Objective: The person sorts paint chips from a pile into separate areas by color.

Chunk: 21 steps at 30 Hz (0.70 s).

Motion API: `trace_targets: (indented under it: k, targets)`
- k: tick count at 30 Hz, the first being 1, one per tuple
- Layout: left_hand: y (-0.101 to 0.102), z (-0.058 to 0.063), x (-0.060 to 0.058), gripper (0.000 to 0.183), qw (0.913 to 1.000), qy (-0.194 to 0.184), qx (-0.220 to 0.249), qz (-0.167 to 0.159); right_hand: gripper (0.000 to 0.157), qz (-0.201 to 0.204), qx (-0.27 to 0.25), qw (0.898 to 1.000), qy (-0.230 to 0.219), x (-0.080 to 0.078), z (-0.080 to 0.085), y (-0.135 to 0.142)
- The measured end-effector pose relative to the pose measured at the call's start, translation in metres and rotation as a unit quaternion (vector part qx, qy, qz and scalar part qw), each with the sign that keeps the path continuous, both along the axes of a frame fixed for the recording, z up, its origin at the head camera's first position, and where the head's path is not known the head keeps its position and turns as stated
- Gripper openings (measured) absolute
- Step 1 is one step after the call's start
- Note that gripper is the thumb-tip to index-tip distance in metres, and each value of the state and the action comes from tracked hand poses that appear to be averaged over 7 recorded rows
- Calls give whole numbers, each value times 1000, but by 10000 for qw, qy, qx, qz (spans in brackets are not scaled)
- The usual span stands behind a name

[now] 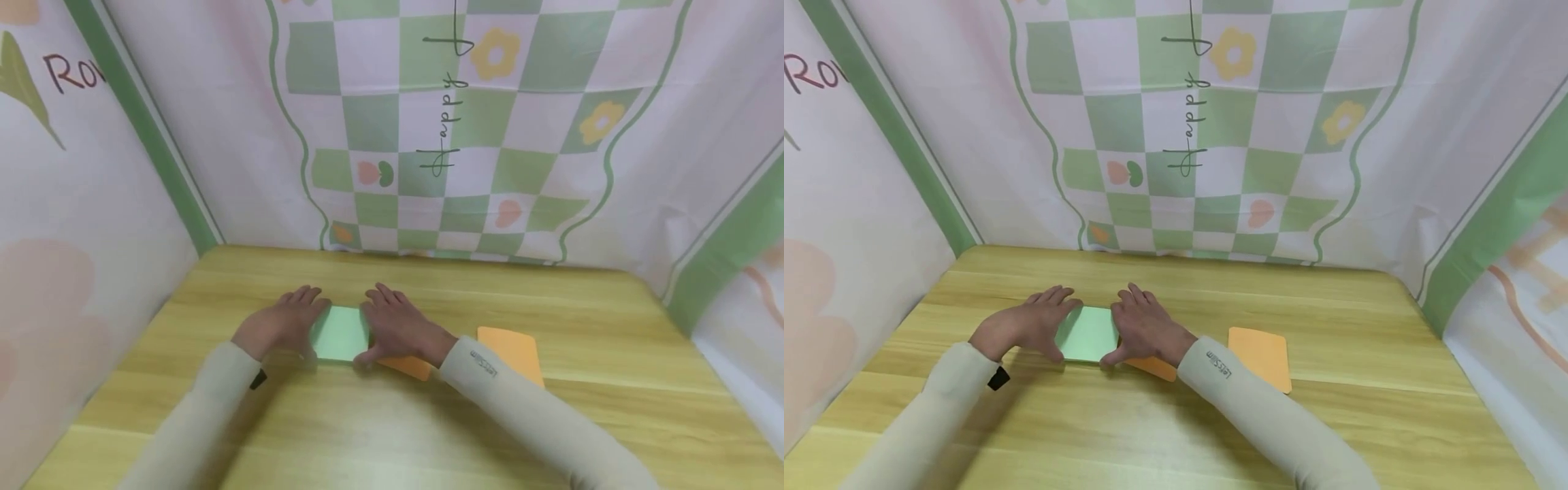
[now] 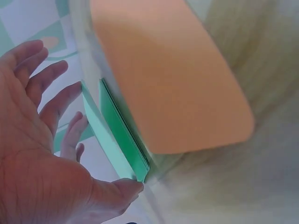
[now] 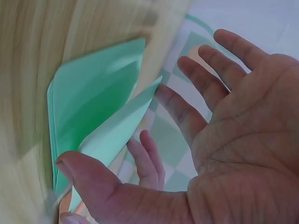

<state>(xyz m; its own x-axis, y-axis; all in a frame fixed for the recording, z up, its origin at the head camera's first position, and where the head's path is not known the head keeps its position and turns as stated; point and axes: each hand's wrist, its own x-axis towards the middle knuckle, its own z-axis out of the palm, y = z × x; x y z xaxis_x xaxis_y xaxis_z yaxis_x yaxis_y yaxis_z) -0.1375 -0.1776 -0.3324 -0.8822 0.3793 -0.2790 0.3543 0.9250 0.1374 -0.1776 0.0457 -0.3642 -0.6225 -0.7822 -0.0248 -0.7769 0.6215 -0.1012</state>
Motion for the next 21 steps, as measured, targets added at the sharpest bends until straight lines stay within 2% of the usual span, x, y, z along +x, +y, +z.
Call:
trace_targets:
  k: [3,7,13,21]
  targets:
    - [-4,-1,-3,106,9998,-122,-78,140,87,34,18,10000,-46,-3,-2,-6]
    - [-7,-4,-9,101,9997,-119,-184,141,90,-10,211,9997,148,-9,-5,-11]
    - [-10,-5,-12,97,9994,-255,-47,219,97,-97,284,9995,-53,-13,-11,-15]
    - [-14,-7,-14,98,9984,-415,72,389,93,-43,176,9998,-109,-13,-15,-18]
